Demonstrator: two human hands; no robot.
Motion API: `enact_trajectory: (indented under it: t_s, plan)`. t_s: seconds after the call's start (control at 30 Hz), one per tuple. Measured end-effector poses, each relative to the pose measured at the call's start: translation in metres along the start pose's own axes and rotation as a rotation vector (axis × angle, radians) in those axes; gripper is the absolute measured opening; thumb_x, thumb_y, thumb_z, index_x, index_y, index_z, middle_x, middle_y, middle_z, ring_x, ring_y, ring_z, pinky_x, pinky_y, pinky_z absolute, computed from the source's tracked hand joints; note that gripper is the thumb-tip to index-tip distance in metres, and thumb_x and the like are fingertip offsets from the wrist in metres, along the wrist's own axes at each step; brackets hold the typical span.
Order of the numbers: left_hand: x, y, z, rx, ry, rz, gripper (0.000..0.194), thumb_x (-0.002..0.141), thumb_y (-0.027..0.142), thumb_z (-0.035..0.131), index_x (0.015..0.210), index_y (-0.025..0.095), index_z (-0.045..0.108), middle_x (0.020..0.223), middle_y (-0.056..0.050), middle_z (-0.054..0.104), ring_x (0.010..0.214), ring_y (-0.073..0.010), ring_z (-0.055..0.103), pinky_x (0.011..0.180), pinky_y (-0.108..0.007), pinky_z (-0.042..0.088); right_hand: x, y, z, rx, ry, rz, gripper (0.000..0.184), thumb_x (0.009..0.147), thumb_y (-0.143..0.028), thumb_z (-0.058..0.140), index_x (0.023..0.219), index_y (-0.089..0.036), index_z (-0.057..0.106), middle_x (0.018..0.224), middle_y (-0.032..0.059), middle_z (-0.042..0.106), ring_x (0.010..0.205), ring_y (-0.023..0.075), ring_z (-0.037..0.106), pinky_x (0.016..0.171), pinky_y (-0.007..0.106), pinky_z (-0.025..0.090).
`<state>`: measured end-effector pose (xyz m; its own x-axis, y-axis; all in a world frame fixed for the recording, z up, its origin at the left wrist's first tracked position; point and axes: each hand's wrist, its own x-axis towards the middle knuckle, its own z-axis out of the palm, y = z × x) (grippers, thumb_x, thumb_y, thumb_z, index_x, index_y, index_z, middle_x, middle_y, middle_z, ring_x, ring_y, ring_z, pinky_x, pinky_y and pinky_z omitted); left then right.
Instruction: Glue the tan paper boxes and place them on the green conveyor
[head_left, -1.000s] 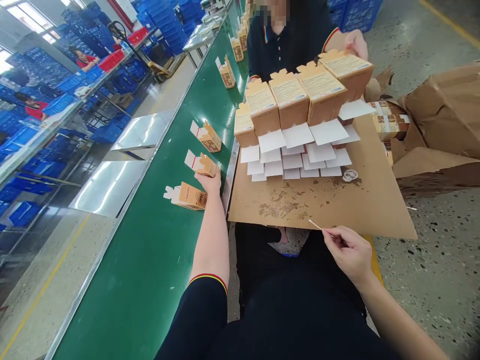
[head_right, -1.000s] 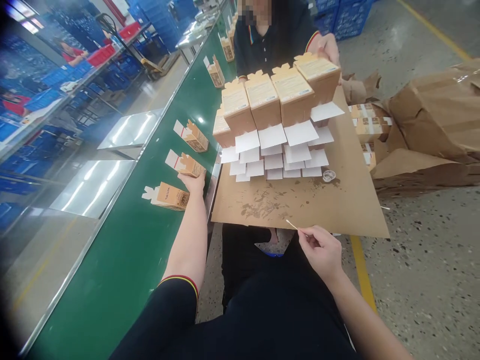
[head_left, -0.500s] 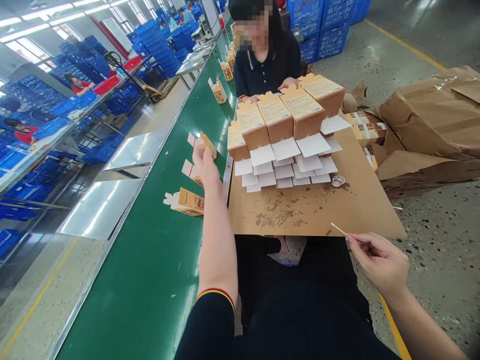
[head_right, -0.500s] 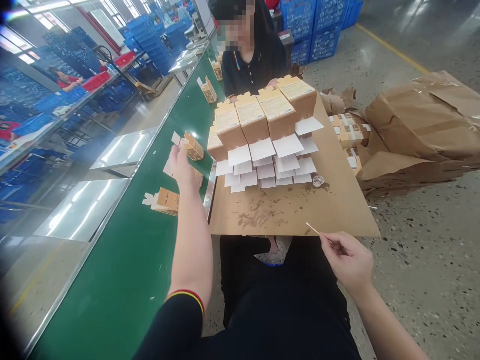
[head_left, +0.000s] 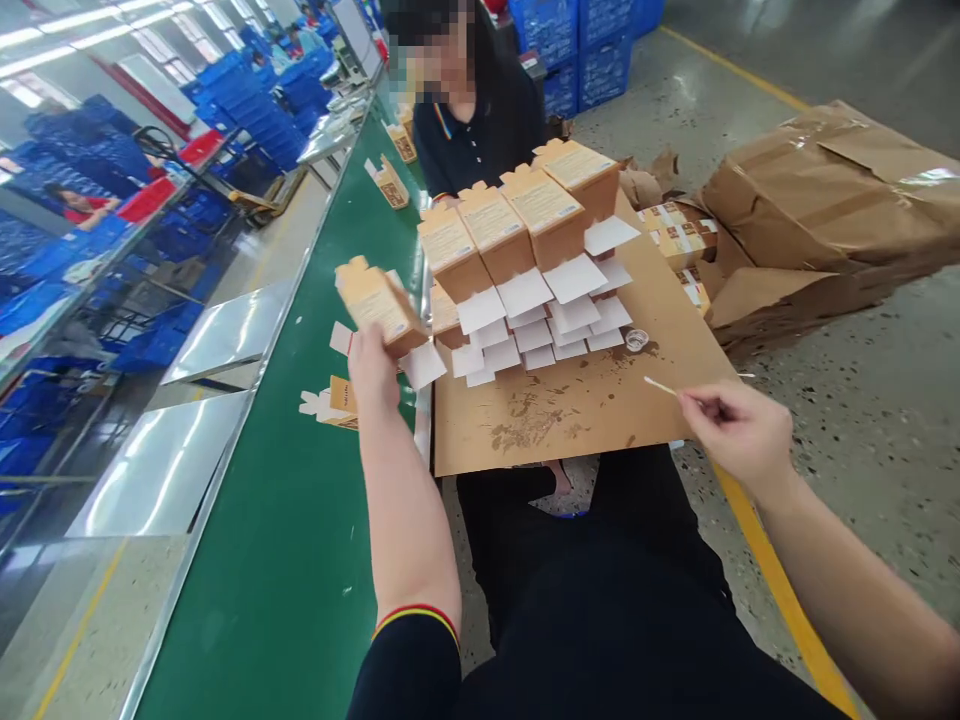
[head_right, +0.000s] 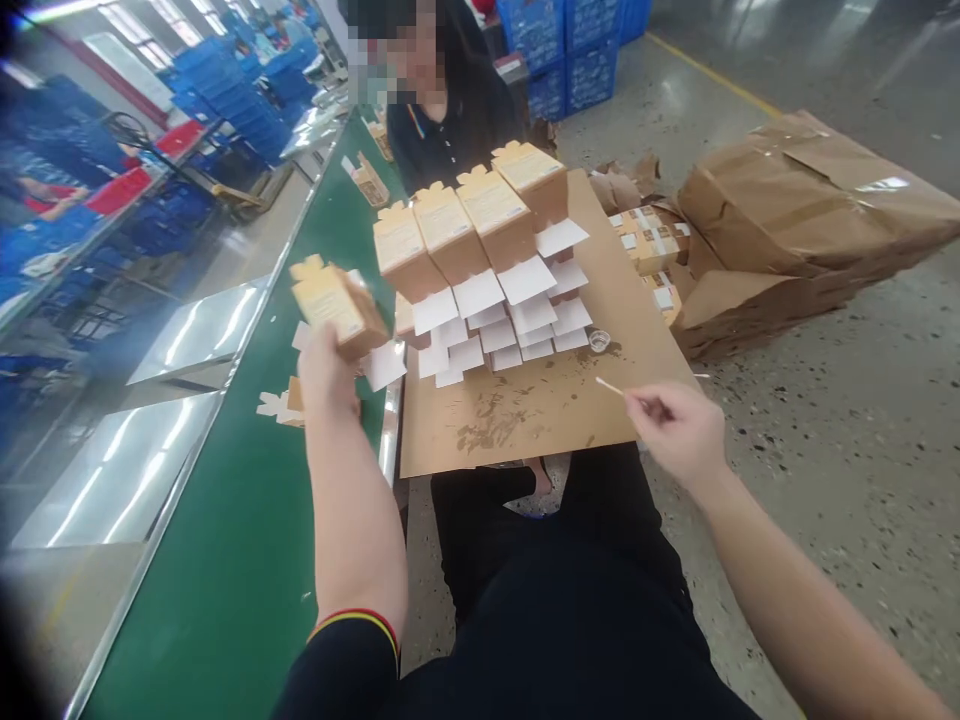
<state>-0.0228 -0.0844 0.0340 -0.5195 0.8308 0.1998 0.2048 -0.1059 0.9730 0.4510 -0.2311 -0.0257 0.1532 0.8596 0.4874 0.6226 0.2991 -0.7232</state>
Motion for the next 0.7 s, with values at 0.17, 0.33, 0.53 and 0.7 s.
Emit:
enact_trajectory:
  t_s: [0.17, 0.33, 0.53, 0.7]
  plan:
    - [-0.108, -0.021, -0.027, -0.284, -0.158, -0.152, 0.074, 0.072, 0.056, 0.098, 0.135, 0.025, 0.077, 0.154, -0.017, 0.074, 0.146, -0.0439, 0.070, 0.117, -0.061, 0.065, 0.077, 0.031, 0.015, -0.260, -0.224, 0.004, 0.018, 0.090, -0.007, 0.079, 0.075, -0.016, 0.074, 0.068, 0.0001, 0.070, 0.063, 0.0101, 0.057, 0.065, 0.025, 0.042]
    - [-0.185, -0.064, -0.010, -0.227, -0.131, -0.276, 0.098, 0.064, 0.065, 0.106, 0.147, 0.033, 0.066, 0.162, -0.017, 0.069, 0.152, -0.0394, 0.068, 0.122, -0.054, 0.061, 0.125, 0.050, 0.046, -0.336, -0.372, -0.035, 0.051, 0.099, -0.024, 0.079, 0.057, -0.020, 0.052, 0.063, -0.0012, 0.064, 0.056, 0.0046, 0.048, 0.060, 0.027, 0.026]
    - [-0.197, -0.090, 0.000, -0.165, -0.055, -0.264, 0.110, 0.060, 0.068, 0.109, 0.150, 0.029, 0.057, 0.154, -0.020, 0.071, 0.142, -0.0349, 0.075, 0.121, -0.050, 0.062, 0.128, 0.056, 0.039, -0.335, -0.405, -0.058, 0.056, 0.102, -0.029, 0.076, 0.052, -0.017, 0.055, 0.055, -0.0028, 0.057, 0.049, 0.0027, 0.037, 0.059, 0.030, 0.021]
    - [-0.198, -0.088, 0.008, -0.163, -0.033, -0.270, 0.102, 0.065, 0.065, 0.108, 0.144, 0.028, 0.055, 0.145, -0.018, 0.074, 0.137, -0.0329, 0.077, 0.121, -0.052, 0.061, 0.066, 0.018, 0.033, -0.192, -0.247, -0.097, 0.011, 0.097, -0.012, 0.080, 0.086, -0.016, 0.080, 0.079, 0.0048, 0.077, 0.070, 0.0132, 0.061, 0.069, 0.028, 0.043]
